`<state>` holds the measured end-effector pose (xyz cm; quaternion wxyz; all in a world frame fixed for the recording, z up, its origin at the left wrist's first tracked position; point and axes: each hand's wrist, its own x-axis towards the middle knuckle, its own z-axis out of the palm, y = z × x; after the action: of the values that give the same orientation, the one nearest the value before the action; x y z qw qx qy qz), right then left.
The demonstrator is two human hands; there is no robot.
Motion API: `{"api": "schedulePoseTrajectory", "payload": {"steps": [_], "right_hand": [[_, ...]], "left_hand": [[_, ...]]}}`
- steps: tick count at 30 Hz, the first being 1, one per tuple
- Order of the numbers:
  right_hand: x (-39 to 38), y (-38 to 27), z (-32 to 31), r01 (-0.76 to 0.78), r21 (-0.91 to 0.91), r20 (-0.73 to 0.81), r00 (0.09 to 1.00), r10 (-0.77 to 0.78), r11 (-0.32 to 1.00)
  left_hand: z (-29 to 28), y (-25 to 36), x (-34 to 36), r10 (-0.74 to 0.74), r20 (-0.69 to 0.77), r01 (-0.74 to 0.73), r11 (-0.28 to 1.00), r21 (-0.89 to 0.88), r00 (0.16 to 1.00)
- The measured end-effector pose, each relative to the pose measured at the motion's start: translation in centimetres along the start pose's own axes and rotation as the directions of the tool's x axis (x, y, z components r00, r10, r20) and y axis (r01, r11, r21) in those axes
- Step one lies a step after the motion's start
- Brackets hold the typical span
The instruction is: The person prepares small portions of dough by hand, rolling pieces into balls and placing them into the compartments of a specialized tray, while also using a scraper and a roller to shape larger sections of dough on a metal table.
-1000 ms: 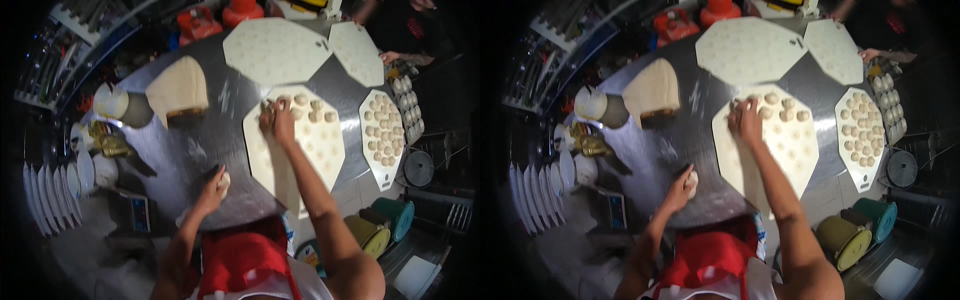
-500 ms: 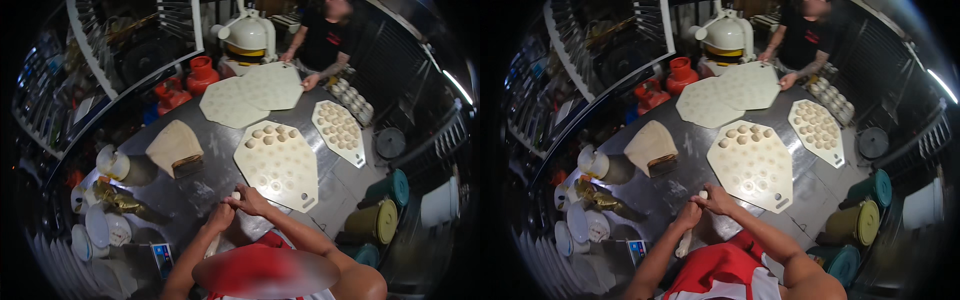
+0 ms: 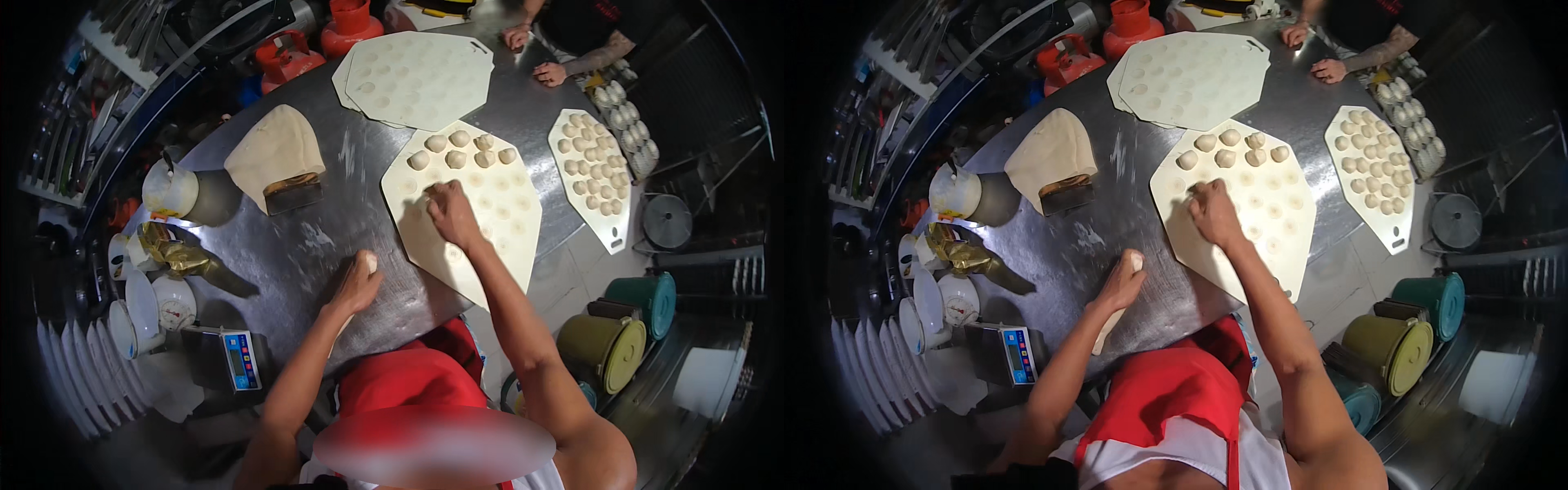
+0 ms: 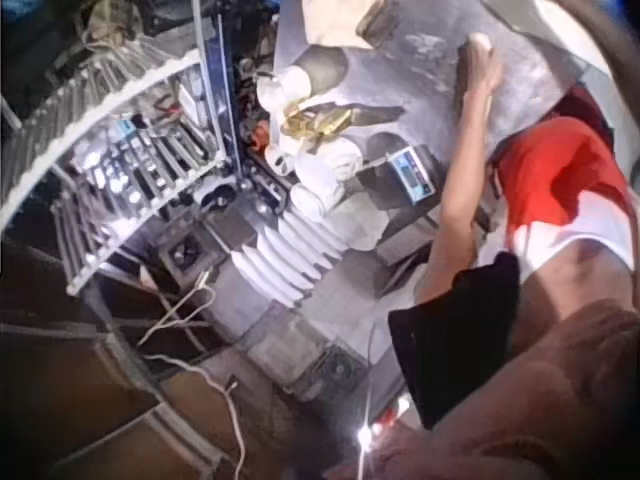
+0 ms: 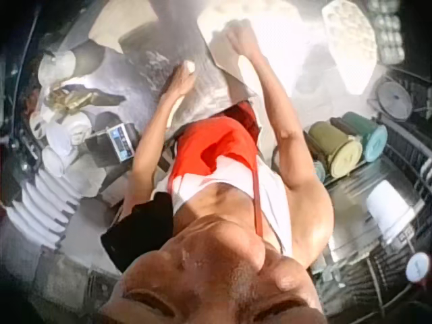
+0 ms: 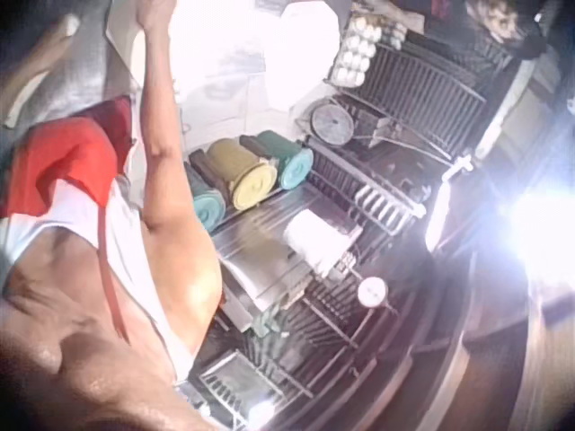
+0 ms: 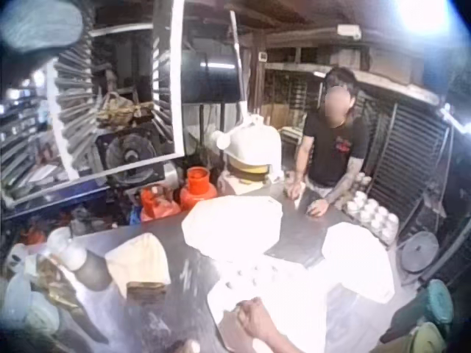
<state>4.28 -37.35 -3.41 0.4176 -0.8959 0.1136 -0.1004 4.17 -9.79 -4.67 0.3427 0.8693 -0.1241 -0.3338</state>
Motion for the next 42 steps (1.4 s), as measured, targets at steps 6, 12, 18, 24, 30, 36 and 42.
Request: {"api": "schedulePoseTrajectory", "payload": {"steps": [6, 12, 18, 24, 30, 36, 42], "right_hand": [[6.4, 6.6, 1.4, 0.016, -0.288, -0.145, 0.988, -0.060, 0.958], [-5.8, -6.2, 5.8, 0.085, 0.272, 0.349, 0.919, -0.181, 0.958], [-6.9, -11.2, 6.1, -0.140, 0.462, 0.359, 0.932, -0.040, 0.876], [-9.1, -13.7, 2.1, -0.147, 0.188, 0.156, 0.981, 0.118, 0.971], [-9.6, -14.9, 4.5, 0.125, 0.298, 0.105, 0.981, -0.163, 0.946], [-4.0, 0.6, -2.1, -0.117, -0.035, 0.073, 0.990, 0.119, 0.993], [3.5, 8.1, -2.7, -0.221, -0.046, 0.091, 0.970, 0.224, 0.974]], "left_hand": [[-0.5, -1.9, -1.7, 0.167, -0.074, -0.167, 0.986, 0.007, 0.983], [-2.2, -0.7, -3.9, 0.106, -0.159, -0.164, 0.894, -0.418, 0.982], [-3.1, -4.1, -5.6, 0.320, -0.135, -0.347, 0.884, -0.312, 0.938], [-3.0, 3.4, -5.5, 0.536, -0.151, -0.519, 0.843, 0.140, 0.831], [3.9, -6.6, 5.6, 0.650, -0.174, -0.612, 0.757, 0.227, 0.739], [2.8, 1.7, 3.8, 0.166, -0.083, -0.168, 0.986, -0.010, 0.983], [2.8, 2.0, 3.2, -0.028, -0.035, 0.027, 0.999, -0.035, 0.999]]}}
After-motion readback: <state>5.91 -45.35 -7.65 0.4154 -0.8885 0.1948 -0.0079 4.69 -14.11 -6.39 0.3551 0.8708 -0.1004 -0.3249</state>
